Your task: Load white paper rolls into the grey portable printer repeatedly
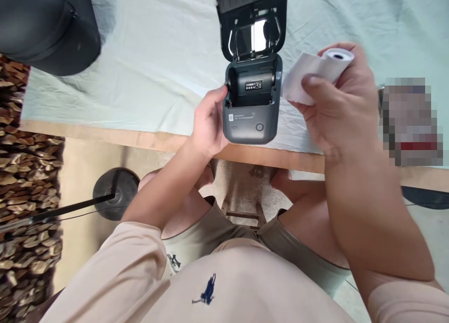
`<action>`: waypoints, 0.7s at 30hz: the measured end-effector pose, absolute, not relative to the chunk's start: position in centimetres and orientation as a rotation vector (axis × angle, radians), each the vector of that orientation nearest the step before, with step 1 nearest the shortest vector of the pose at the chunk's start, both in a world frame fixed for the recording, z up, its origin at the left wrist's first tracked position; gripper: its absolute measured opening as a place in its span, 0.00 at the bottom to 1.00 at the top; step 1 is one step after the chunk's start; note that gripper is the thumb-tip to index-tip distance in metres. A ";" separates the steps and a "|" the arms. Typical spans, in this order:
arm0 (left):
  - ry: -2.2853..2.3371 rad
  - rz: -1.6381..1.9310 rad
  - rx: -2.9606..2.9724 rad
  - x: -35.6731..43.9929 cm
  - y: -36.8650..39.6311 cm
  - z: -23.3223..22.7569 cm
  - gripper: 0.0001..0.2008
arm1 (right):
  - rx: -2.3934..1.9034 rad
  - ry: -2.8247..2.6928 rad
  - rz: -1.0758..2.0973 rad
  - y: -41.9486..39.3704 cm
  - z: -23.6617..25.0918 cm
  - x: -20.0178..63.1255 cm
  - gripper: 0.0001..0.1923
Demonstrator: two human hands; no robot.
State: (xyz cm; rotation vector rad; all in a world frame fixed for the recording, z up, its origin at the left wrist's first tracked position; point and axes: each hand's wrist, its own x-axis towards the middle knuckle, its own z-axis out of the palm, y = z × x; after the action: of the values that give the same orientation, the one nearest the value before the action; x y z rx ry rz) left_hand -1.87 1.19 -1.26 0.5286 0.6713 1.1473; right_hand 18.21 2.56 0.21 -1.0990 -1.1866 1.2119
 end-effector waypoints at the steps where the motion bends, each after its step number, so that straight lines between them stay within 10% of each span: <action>1: 0.669 1.155 0.529 -2.0 1.1 -1.0 0.16 | -1.114 -1.210 1.188 2.4 0.2 17.9 0.18; 21: 0.686 1.105 0.589 -2.5 1.6 -1.8 0.15 | -1.746 -1.502 -0.126 2.0 0.0 23.8 0.24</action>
State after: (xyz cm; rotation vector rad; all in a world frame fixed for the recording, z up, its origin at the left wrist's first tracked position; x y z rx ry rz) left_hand -2.54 1.60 -1.79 0.5890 0.6856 1.1046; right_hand 23.77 2.03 0.01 -1.7455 -1.5020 -0.1258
